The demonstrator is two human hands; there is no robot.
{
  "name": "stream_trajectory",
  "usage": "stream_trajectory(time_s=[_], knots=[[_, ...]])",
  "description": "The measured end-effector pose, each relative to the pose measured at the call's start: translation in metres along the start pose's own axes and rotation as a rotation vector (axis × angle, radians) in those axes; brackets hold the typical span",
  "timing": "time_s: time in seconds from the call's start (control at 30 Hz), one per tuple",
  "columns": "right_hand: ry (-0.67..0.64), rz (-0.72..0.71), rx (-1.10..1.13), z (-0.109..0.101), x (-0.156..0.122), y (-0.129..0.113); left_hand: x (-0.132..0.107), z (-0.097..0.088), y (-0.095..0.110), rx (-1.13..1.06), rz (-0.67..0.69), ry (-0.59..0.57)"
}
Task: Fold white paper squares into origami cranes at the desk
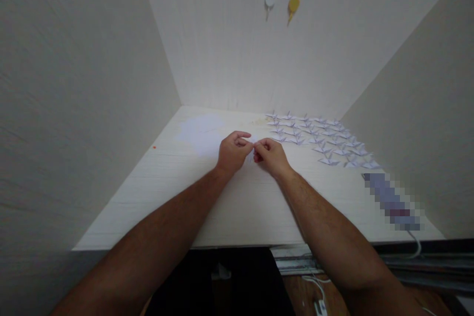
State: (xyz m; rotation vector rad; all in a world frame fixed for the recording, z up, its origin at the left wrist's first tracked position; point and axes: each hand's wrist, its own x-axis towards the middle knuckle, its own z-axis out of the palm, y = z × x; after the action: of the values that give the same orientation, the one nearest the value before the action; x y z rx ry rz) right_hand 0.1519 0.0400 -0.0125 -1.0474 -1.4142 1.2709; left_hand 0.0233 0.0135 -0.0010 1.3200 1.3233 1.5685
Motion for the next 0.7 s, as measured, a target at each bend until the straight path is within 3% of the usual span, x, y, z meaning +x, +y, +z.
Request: stream_trajectory(time_s=[0.13, 0.3, 0.57, 0.7], knots=[[-0.021, -0.077, -0.144, -0.003, 0.0, 0.002, 0.001, 0.001, -0.006, 0.001, -0.018, 0.001], [-0.055, -0.162, -0.365, -0.012, 0.002, 0.004, 0.001, 0.003, -0.01, -0.081, -0.18, -0.037], [-0.061, -0.167, -0.461, -0.013, 0.006, 0.012, 0.004, 0.005, -0.006, -0.116, -0.251, -0.042], [-0.03, -0.111, -0.392, -0.012, 0.007, 0.015, 0.005, 0.005, -0.006, -0.123, -0.306, -0.029]])
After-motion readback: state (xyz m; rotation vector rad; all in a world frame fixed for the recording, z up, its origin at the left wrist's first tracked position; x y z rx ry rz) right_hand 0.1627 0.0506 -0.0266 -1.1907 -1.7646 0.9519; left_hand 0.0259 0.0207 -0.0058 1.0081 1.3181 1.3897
